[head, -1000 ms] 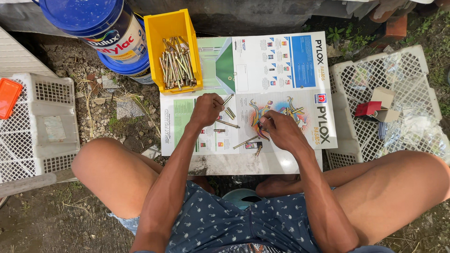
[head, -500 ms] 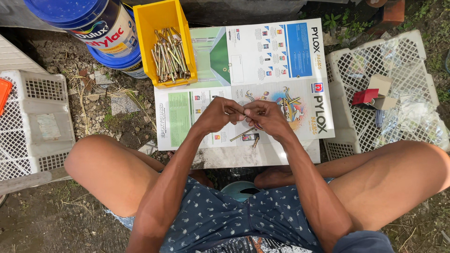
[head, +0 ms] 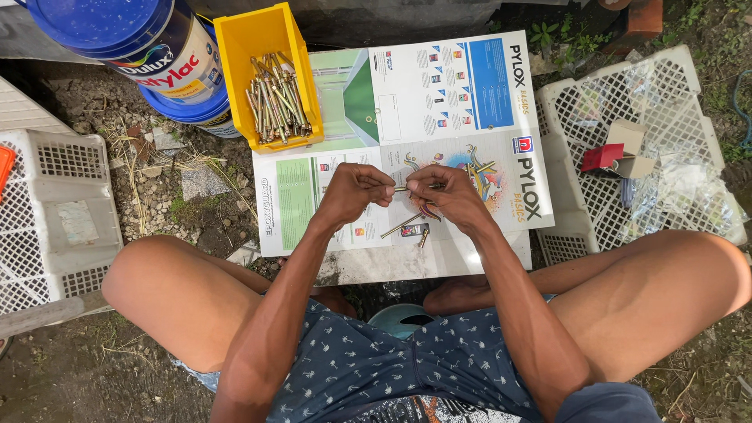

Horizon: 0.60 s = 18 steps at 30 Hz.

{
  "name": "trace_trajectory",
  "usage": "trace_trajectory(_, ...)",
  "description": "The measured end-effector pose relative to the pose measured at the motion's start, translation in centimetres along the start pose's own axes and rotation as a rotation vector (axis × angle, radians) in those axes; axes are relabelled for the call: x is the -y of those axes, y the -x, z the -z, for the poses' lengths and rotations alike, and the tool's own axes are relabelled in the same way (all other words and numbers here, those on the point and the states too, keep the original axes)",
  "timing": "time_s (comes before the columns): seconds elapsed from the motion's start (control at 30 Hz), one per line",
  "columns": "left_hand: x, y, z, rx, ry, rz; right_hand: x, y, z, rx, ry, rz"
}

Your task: The person sits cross-legged on the ground and assembles small metal parts by hand. They pick up a metal rod and a small ring, then fit the ring onto the rod. This process is repeated with multiple parts, which are placed on a printed sheet in front of them.

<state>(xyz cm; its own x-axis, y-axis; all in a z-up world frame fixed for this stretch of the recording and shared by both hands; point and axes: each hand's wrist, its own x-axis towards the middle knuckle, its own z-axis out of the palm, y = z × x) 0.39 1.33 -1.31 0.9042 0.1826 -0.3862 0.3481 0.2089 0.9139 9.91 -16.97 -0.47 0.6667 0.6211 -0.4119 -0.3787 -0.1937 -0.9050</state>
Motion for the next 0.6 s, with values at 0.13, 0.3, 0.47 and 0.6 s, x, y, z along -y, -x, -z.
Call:
trace_trajectory(0.13, 0.0, 0.3, -0.3, 0.008, -0.009, 0.02, -2.1, -0.6, 0.7, -0.001, 0.003, -0.011)
trace_trajectory(0.3, 0.3, -0.3, 0.3, -0.011, -0.035, 0.005, -2.3, -1.1, 1.9, -0.022, -0.039, -0.01)
trace_trajectory(0.47, -0.1, -0.4, -0.9, 0.007, -0.01, 0.009, -1.5, -0.2, 1.1, -0.024, -0.069, -0.021)
trace_trajectory(0.6, 0.9, -0.6, -1.0, 0.005, -0.013, 0.03, -3.0, -0.4, 1.7, -0.033, -0.058, -0.035)
